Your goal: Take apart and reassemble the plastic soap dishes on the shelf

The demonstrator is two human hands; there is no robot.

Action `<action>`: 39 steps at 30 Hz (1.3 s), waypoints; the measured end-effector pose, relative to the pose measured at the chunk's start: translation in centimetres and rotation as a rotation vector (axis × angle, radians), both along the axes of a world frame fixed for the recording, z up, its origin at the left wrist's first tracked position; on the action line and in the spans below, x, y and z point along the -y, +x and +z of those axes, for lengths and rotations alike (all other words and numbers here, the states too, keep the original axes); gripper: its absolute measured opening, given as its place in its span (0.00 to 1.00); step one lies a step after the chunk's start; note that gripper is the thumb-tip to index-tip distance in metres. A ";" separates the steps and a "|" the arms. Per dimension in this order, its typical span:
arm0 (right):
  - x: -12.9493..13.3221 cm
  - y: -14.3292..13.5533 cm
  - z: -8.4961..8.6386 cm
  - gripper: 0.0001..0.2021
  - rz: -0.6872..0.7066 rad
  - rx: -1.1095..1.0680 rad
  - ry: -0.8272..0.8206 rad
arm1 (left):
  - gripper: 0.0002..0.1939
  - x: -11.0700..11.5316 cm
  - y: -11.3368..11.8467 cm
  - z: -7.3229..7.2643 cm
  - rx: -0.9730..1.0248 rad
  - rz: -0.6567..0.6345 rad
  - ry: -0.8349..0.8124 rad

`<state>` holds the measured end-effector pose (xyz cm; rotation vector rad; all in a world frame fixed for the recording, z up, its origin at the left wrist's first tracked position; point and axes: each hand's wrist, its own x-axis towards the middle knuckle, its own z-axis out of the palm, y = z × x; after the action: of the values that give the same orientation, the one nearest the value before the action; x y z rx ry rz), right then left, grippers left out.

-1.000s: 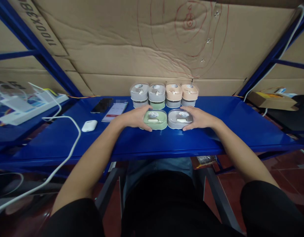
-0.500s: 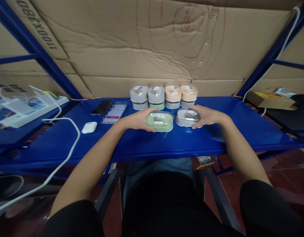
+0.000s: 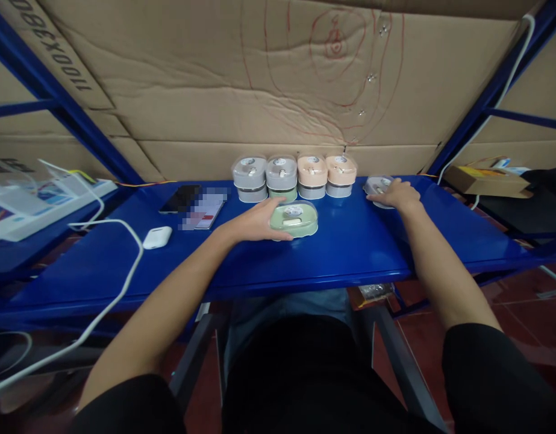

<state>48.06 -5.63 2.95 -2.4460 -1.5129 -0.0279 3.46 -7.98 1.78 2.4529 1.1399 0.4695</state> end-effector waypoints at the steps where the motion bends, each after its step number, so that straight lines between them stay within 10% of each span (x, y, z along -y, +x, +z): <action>1: -0.4 -0.4 -0.2 0.60 -0.035 0.004 -0.015 | 0.65 0.0 0.0 -0.1 0.001 -0.003 0.003; 9: -1.3 -1.4 -0.3 0.66 0.096 -0.142 0.034 | 0.66 -0.2 0.0 -0.2 -0.016 0.007 -0.012; 16: -1.7 -1.1 -0.7 0.42 0.247 -0.132 0.087 | 0.67 -0.1 0.1 -0.4 -0.018 -0.013 0.001; 23: -0.7 -1.4 1.1 0.39 0.152 -0.026 0.115 | 0.70 0.3 0.1 -0.4 -0.014 -0.104 -0.024; 27: 2.3 -4.3 1.8 0.32 0.608 -0.191 0.330 | 0.67 0.3 0.8 -1.4 0.110 -0.158 -0.078; 31: 6.0 -9.2 -0.1 0.57 1.225 -0.248 0.143 | 0.62 -0.1 1.0 -2.6 0.229 -0.182 -0.119; 39: 9.5 -8.3 -2.7 0.47 1.211 -0.098 0.236 | 0.53 0.1 0.7 -1.6 0.093 -0.052 -0.072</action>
<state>39.77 -15.14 0.24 -1.0349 -2.4644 0.1332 4.13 -8.04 0.17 2.3668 1.0351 0.5128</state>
